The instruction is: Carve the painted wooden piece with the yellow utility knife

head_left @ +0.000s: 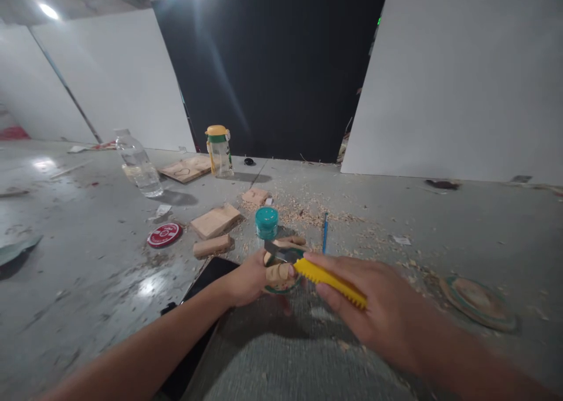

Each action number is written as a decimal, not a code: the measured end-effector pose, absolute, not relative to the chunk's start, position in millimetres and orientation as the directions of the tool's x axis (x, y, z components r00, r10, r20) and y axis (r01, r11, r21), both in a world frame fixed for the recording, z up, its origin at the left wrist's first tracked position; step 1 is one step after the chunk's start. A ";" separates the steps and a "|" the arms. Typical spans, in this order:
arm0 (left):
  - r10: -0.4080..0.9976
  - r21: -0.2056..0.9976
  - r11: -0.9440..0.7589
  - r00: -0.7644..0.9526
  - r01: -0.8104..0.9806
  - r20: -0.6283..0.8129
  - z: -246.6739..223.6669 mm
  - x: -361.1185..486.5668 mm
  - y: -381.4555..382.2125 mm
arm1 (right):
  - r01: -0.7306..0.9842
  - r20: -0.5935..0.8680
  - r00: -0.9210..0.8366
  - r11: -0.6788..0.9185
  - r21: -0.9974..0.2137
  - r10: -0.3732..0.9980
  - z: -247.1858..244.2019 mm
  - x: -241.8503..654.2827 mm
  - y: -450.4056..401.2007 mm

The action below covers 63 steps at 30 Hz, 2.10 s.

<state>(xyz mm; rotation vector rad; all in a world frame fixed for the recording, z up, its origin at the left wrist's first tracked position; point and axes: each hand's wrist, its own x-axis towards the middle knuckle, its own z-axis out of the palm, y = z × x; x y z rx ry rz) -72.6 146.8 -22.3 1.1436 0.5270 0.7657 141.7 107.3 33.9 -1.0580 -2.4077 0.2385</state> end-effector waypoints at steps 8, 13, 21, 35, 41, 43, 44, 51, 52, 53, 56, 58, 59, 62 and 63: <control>0.786 0.932 0.196 0.617 -0.305 0.037 -23.9 -74.4 148.3 | 0.635 0.338 -0.589 0.680 -0.368 0.733 32.8 147.5 110.6; 0.846 0.954 0.112 0.530 -0.278 0.055 -20.8 -71.0 148.2 | 0.669 0.395 -0.585 0.697 -0.259 0.708 32.8 146.4 108.9; 0.923 0.986 0.072 0.386 -0.150 -0.009 -12.9 -67.2 144.5 | 0.775 0.526 -0.579 0.622 0.116 0.623 28.6 144.3 101.6; 0.798 0.941 0.113 0.594 -0.319 0.105 -25.2 -73.5 148.3 | 0.713 0.225 -0.555 0.597 -0.368 0.801 40.9 144.2 110.5; 0.820 0.965 0.066 0.565 -0.252 0.092 -17.8 -69.9 144.7 | 0.717 0.240 -0.559 0.608 -0.340 0.793 36.5 146.6 110.3; 0.854 0.974 0.047 0.514 -0.223 0.076 -13.8 -67.5 143.4 | 0.749 0.241 -0.541 0.592 -0.299 0.806 34.8 146.0 110.4; 0.868 0.975 0.051 0.493 -0.217 0.065 -11.9 -66.4 142.7 | 0.763 0.238 -0.534 0.583 -0.279 0.812 34.1 145.5 110.3; 0.913 0.980 0.086 0.408 -0.180 -0.005 -6.8 -63.1 140.1 | 0.814 0.348 -0.497 0.566 -0.131 0.795 30.2 142.1 106.6; 0.917 0.981 0.088 0.398 -0.172 -0.013 -7.4 -63.2 140.3 | 0.818 0.357 -0.495 0.563 -0.116 0.793 29.6 141.6 105.5; 0.920 0.982 0.091 0.391 -0.163 -0.021 -8.2 -63.3 140.8 | 0.823 0.366 -0.492 0.559 -0.100 0.790 28.8 141.1 104.4; 0.926 0.986 0.110 0.374 -0.129 -0.054 -10.7 -63.6 142.1 | 0.839 0.393 -0.489 0.543 -0.032 0.779 26.3 139.7 102.6; 0.937 0.991 0.095 0.344 -0.095 -0.057 -11.5 -63.4 142.4 | 0.856 0.409 -0.477 0.518 0.014 0.778 25.2 140.3 104.5; 0.948 0.995 0.074 0.316 -0.074 -0.047 -11.5 -63.2 142.4 | 0.867 0.413 -0.464 0.498 0.030 0.784 25.3 141.3 106.6; 0.960 0.999 0.042 0.277 -0.030 -0.032 -10.3 -62.2 142.2 | 0.894 0.380 -0.405 0.448 -0.029 0.832 29.1 146.3 115.4; 0.958 0.998 0.050 0.285 -0.029 -0.040 -9.9 -62.1 142.3 | 0.892 0.350 -0.392 0.445 -0.083 0.851 31.1 147.9 117.9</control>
